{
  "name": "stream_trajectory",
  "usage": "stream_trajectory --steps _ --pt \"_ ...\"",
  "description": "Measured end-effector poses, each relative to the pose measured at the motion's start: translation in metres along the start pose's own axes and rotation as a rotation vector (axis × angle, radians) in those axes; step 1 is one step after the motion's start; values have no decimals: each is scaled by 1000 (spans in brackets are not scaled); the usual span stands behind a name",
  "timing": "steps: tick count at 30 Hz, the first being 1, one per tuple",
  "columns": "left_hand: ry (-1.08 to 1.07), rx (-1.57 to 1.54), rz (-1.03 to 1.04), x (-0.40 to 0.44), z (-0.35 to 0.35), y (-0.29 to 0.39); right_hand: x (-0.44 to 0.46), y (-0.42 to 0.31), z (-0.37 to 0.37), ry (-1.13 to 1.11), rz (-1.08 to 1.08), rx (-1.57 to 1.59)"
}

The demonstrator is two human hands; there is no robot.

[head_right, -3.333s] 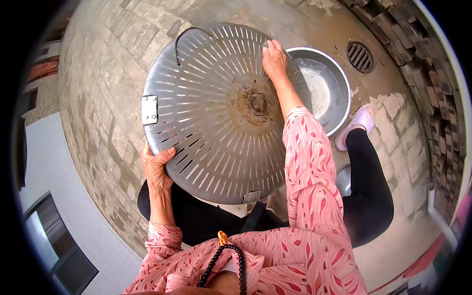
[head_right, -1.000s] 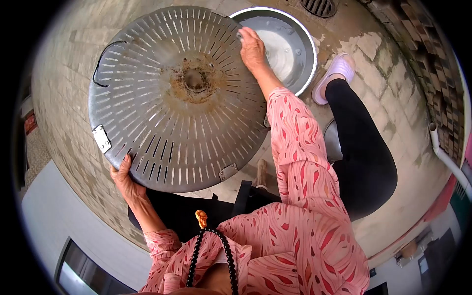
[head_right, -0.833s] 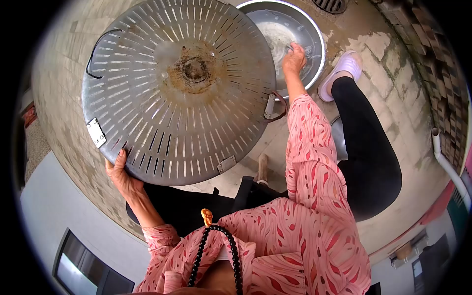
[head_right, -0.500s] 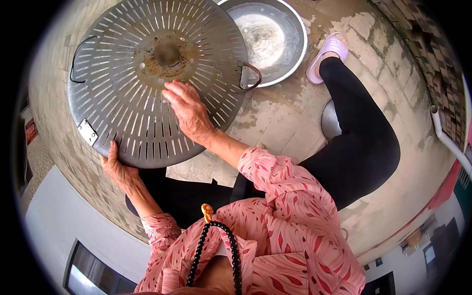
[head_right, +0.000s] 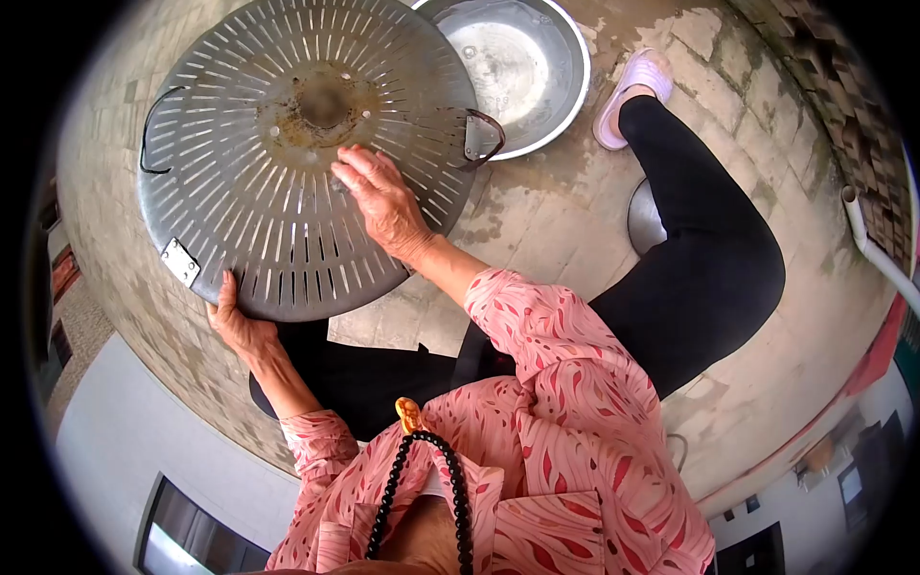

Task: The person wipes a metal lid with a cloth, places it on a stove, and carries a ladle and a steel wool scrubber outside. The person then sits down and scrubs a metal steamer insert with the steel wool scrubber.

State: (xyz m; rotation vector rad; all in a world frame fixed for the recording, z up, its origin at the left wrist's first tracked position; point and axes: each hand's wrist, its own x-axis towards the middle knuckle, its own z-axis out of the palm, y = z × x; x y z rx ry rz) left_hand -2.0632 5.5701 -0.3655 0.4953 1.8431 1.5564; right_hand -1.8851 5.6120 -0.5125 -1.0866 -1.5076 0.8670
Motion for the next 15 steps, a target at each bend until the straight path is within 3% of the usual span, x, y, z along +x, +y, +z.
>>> stream_trajectory --steps 4,5,8,12,14,15 --pt "59 5 61 0 0 -9 -15 107 -39 247 317 -337" --pt "57 -11 62 0 1 -10 -18 106 -42 297 337 -306" --pt "60 -20 64 -3 5 -9 -24 47 -13 266 303 -189" --pt "40 -24 88 -5 10 -9 -41 -68 15 -144 49 112" --pt "20 -43 78 -1 7 -9 -47 -48 8 -177 -18 80" --pt "44 -48 45 1 4 -12 -44 -27 2 -71 56 -40"
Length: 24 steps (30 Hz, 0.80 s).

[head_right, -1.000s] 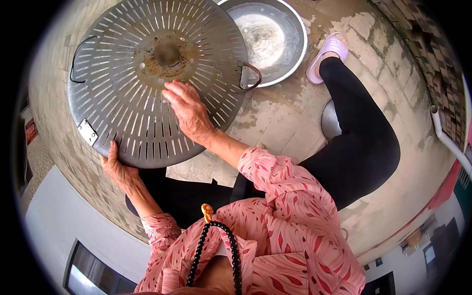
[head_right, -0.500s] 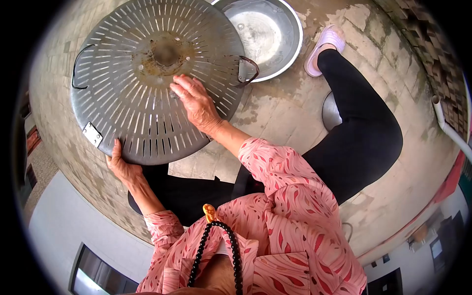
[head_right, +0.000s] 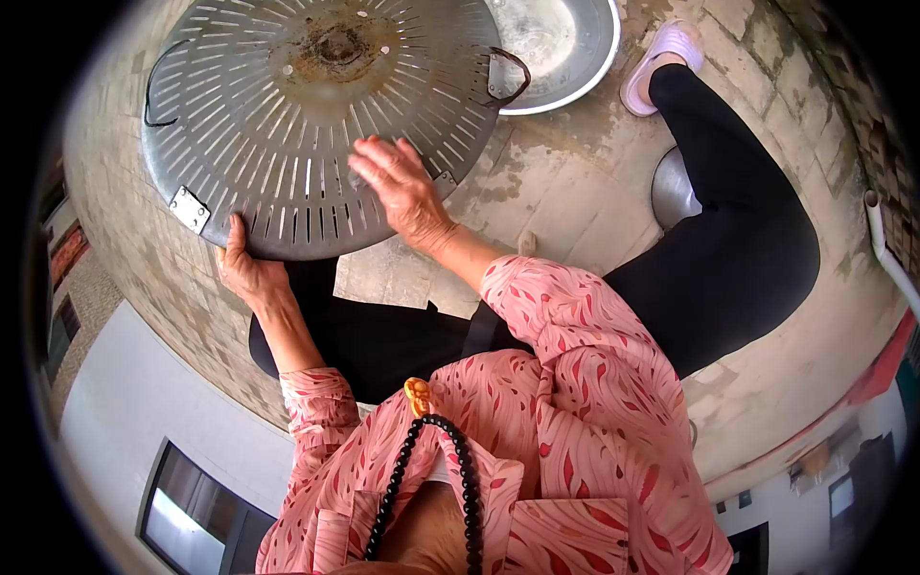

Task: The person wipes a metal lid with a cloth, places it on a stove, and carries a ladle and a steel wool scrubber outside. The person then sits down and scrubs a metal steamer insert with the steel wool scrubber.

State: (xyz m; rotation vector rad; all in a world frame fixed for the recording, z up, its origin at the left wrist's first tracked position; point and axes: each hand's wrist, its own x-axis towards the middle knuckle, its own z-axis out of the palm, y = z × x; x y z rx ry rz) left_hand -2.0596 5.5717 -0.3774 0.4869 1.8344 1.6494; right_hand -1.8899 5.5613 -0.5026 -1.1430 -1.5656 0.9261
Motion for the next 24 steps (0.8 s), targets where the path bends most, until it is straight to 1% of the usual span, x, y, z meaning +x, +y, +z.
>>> stream_trajectory --steps 1,2,3,4,5,6,7,12,13,15,17,18,19,21,24 --pt "-14 -10 -16 1 -3 0 5 28 -11 141 95 -130" --pt "-30 -24 -29 2 -6 0 3 59 -22 265 276 -122" --pt "-47 -39 -41 5 -8 -1 -12 98 -28 348 336 -187" --pt "-56 -66 -38 5 -7 -2 -12 94 -36 402 462 -123" --pt "-64 -92 -44 8 -7 -3 -13 87 -35 398 428 -189" --pt "-70 -120 -49 9 -9 -5 -15 76 -24 375 379 -143" --pt "-75 -141 -55 9 -11 -4 -11 49 -11 351 338 -94" --pt "-117 -153 -101 6 -11 -12 0 -82 31 -181 -188 212" --pt "-207 -142 -167 1 -12 -2 -5 -88 43 -162 -218 286" --pt "-158 -245 -210 2 -12 -2 20 -58 26 -188 -311 43" --pt "-141 -260 -236 -1 -16 -6 49 2 3 83 -66 -189" --pt "-145 -268 -219 -3 -15 -11 56 42 -10 205 54 -188" --pt "-153 -280 -209 -3 -13 -11 63 52 -22 216 112 -251" --pt "-147 -282 -226 0 -6 -2 63 55 -12 223 55 -177" --pt "-94 -288 -265 0 -4 -2 41 -33 6 -77 -52 45"
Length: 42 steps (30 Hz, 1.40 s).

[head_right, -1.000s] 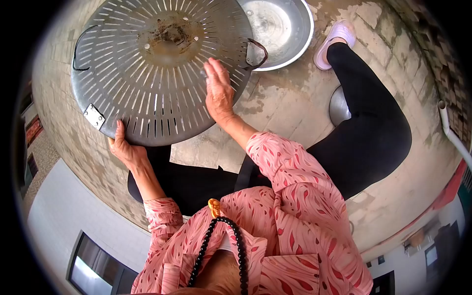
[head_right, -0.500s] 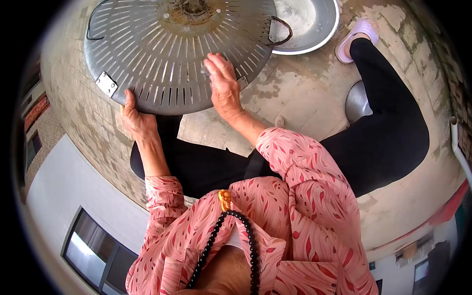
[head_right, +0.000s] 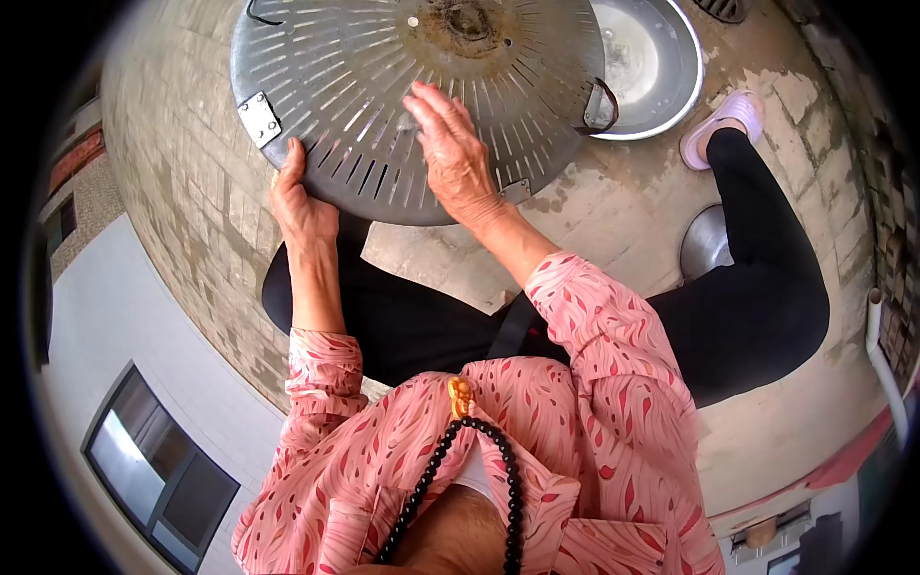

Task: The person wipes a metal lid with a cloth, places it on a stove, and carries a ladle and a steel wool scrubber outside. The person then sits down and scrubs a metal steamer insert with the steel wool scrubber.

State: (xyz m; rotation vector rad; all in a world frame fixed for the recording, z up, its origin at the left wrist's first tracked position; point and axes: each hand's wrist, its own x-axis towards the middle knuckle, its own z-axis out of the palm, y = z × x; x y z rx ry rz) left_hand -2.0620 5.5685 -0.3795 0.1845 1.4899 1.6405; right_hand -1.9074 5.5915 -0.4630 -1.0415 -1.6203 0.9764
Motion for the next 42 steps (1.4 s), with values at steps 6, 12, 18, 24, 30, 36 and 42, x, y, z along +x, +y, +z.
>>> stream_trajectory --steps 6,12,18,24,30,36,42 --pt "-49 63 24 -8 2 4 25 20 -18 60 58 22" --pt "-19 58 18 -2 4 5 35 33 -30 16 180 -76" --pt "-21 40 -4 -4 8 8 41 51 -30 53 441 342" --pt "-30 13 -12 -4 10 7 44 51 -35 132 482 372" --pt "-58 73 3 -3 11 5 40 45 -29 184 236 17" --pt "-15 -15 -52 1 8 3 43 21 -21 102 215 -131" --pt "16 20 32 4 -1 -11 7 -54 14 -160 -127 32"
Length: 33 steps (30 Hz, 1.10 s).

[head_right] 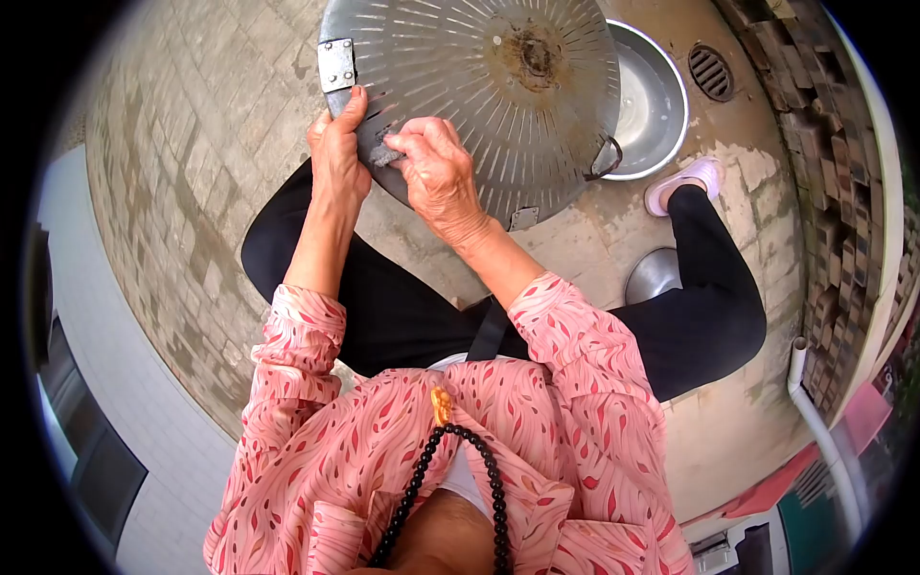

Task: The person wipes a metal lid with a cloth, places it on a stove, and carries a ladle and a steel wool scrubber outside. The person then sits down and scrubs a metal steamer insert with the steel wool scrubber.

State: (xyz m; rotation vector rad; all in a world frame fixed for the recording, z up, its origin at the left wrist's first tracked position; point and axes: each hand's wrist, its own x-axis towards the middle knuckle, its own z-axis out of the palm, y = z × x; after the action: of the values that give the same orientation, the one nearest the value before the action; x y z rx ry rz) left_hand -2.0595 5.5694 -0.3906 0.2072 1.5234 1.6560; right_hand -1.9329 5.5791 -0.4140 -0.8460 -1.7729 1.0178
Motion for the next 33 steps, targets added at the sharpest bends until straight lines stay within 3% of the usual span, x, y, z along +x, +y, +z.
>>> stream_trajectory --steps 5,9,11,15,19,21,23,26,30,32,33 --pt "6 15 73 -9 1 -6 48 62 -36 179 245 -260" --pt "17 -16 100 -2 0 -7 0 8 -1 33 -35 -62" --pt "12 -39 88 -7 -3 -9 4 25 -6 23 -72 -70" --pt "17 -18 113 -5 -9 -11 41 84 -34 205 111 -329" --pt "16 -65 104 -7 1 -5 -4 1 6 38 -82 -32" --pt "42 -46 60 -12 2 -2 -9 5 6 -14 -130 6" --pt "43 -67 37 -13 -3 -5 16 42 -14 107 44 -115" --pt "60 -62 77 -13 4 -2 47 71 -31 247 78 -371" --pt "44 -38 146 -10 3 -3 9 4 3 73 -108 -88" --pt "27 -32 94 -10 0 -4 10 15 -1 47 -154 -70" --pt "17 -23 64 -12 -3 -4 21 39 -11 109 -43 -144"
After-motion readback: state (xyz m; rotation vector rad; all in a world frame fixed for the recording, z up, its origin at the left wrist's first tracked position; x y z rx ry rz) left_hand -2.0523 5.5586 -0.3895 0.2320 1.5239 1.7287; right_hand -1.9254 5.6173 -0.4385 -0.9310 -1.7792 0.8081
